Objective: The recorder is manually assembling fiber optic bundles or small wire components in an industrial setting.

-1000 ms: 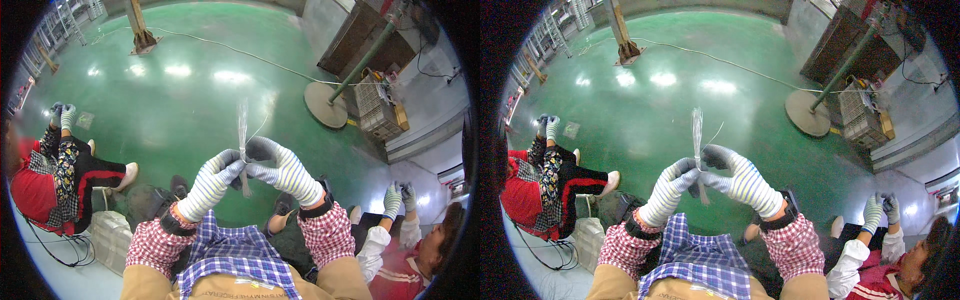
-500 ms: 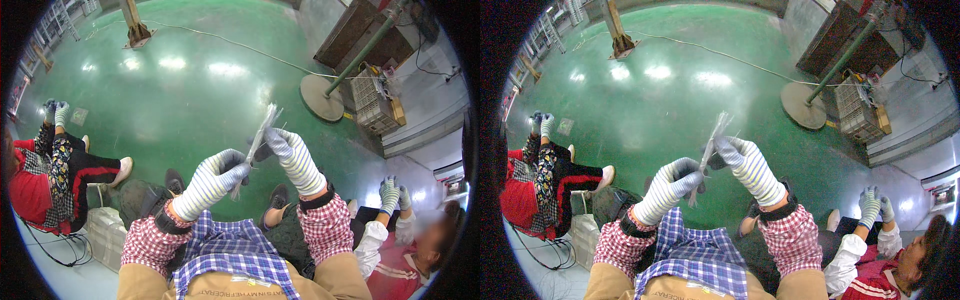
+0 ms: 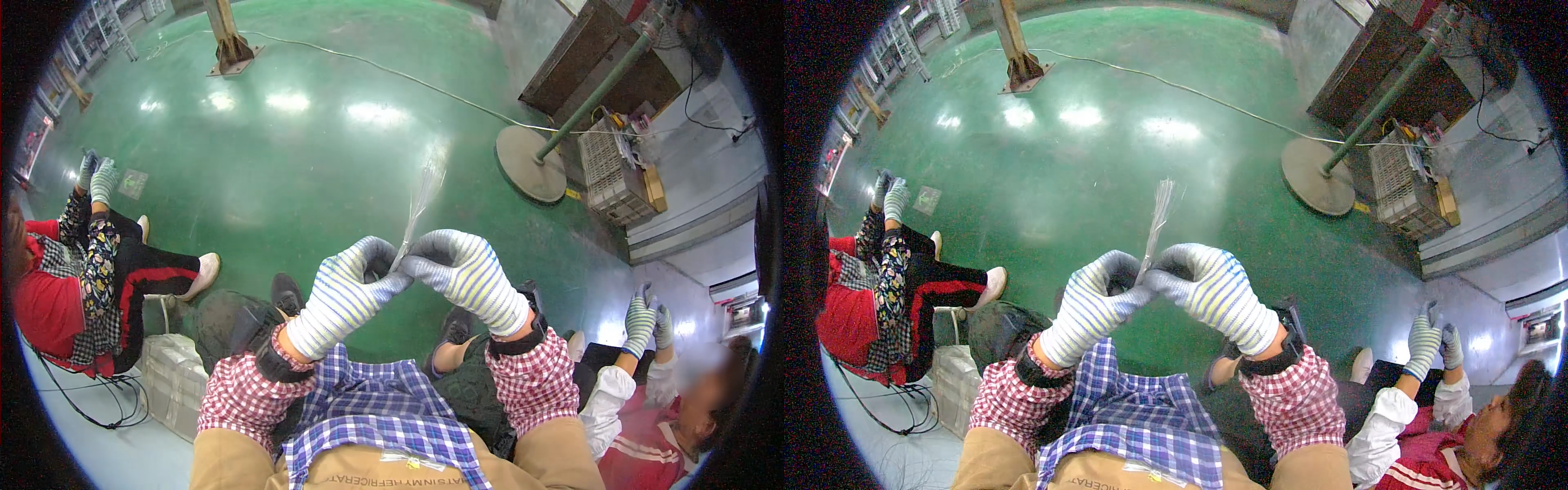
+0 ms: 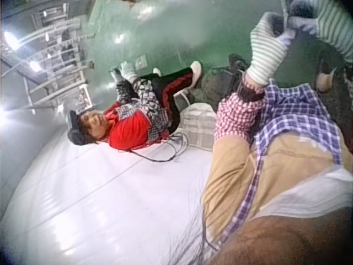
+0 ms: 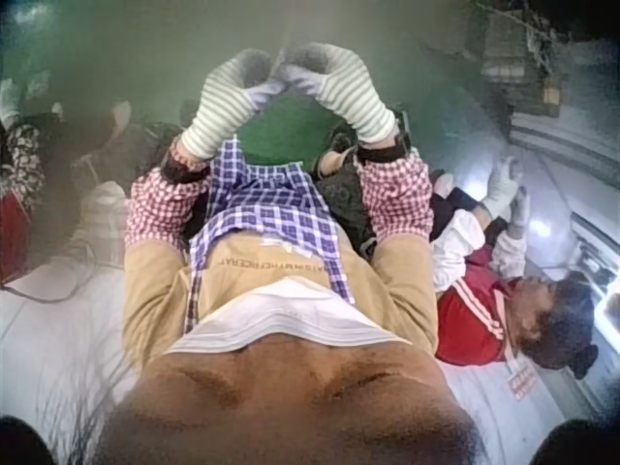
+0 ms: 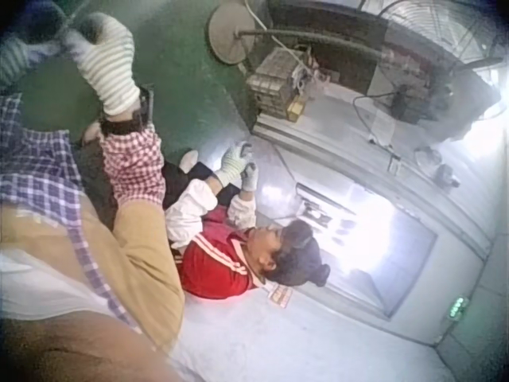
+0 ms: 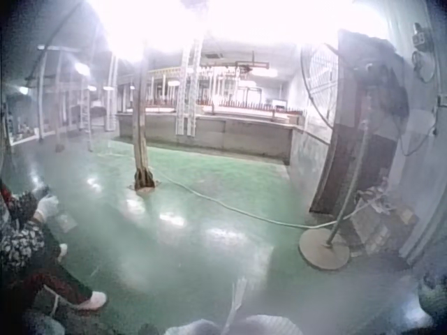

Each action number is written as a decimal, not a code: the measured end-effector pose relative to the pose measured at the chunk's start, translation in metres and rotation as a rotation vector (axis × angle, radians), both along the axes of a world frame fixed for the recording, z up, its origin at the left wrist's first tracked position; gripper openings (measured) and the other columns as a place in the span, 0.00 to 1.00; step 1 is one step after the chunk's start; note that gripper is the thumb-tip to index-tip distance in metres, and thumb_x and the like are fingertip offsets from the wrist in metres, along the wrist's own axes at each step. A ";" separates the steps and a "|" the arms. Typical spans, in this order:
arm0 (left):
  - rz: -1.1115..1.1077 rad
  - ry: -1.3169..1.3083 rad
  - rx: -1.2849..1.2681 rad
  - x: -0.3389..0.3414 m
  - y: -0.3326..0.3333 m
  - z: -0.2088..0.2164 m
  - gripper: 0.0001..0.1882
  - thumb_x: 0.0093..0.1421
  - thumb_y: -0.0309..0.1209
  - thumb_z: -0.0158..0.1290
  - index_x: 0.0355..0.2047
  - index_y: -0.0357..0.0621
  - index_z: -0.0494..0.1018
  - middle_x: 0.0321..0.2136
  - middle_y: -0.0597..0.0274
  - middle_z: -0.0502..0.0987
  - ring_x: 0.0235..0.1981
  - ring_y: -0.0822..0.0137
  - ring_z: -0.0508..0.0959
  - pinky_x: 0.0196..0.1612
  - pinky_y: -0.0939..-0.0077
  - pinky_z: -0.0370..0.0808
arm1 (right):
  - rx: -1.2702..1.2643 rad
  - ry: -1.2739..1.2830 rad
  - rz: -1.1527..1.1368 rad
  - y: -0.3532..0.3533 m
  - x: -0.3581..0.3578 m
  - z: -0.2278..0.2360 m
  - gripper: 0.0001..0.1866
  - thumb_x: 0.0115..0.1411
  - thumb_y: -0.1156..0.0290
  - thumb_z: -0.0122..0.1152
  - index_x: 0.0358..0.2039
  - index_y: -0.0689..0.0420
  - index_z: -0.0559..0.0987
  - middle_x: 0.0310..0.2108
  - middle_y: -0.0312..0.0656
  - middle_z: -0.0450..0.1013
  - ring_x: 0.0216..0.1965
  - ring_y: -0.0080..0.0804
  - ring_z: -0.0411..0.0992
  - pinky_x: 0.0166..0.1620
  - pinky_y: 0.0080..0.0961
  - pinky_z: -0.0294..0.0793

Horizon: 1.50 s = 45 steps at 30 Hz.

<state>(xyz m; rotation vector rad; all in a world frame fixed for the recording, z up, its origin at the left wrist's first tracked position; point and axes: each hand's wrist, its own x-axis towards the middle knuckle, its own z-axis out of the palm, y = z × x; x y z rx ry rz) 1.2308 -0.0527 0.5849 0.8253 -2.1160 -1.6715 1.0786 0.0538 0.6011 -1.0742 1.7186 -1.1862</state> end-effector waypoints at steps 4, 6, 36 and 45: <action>-0.004 0.002 0.311 -0.001 -0.003 0.004 0.13 0.52 0.35 0.59 0.32 0.39 0.73 0.19 0.68 0.73 0.20 0.81 0.69 0.22 0.85 0.66 | 0.000 0.327 -0.047 0.002 -0.005 0.010 0.12 0.52 0.66 0.62 0.33 0.60 0.78 0.27 0.46 0.75 0.28 0.31 0.75 0.34 0.25 0.73; -0.013 0.044 0.356 -0.002 -0.003 0.005 0.12 0.53 0.34 0.59 0.32 0.39 0.73 0.20 0.69 0.73 0.19 0.82 0.69 0.21 0.86 0.65 | -0.077 0.450 -0.046 0.002 -0.012 0.009 0.10 0.52 0.66 0.61 0.31 0.59 0.77 0.27 0.47 0.74 0.29 0.40 0.74 0.34 0.29 0.72; -0.159 0.527 0.910 0.015 -0.037 -0.012 0.20 0.59 0.38 0.52 0.47 0.36 0.69 0.34 0.62 0.76 0.30 0.74 0.74 0.32 0.80 0.72 | 0.008 0.321 -0.118 0.010 0.000 -0.001 0.13 0.51 0.62 0.63 0.33 0.57 0.79 0.24 0.44 0.76 0.28 0.37 0.76 0.36 0.28 0.73; 0.023 0.368 0.544 -0.008 0.000 -0.015 0.15 0.59 0.31 0.53 0.45 0.38 0.73 0.42 0.65 0.76 0.45 0.74 0.72 0.52 0.77 0.66 | -0.034 0.632 -0.085 -0.004 0.027 -0.011 0.14 0.53 0.61 0.59 0.37 0.55 0.76 0.27 0.47 0.75 0.29 0.45 0.75 0.30 0.35 0.73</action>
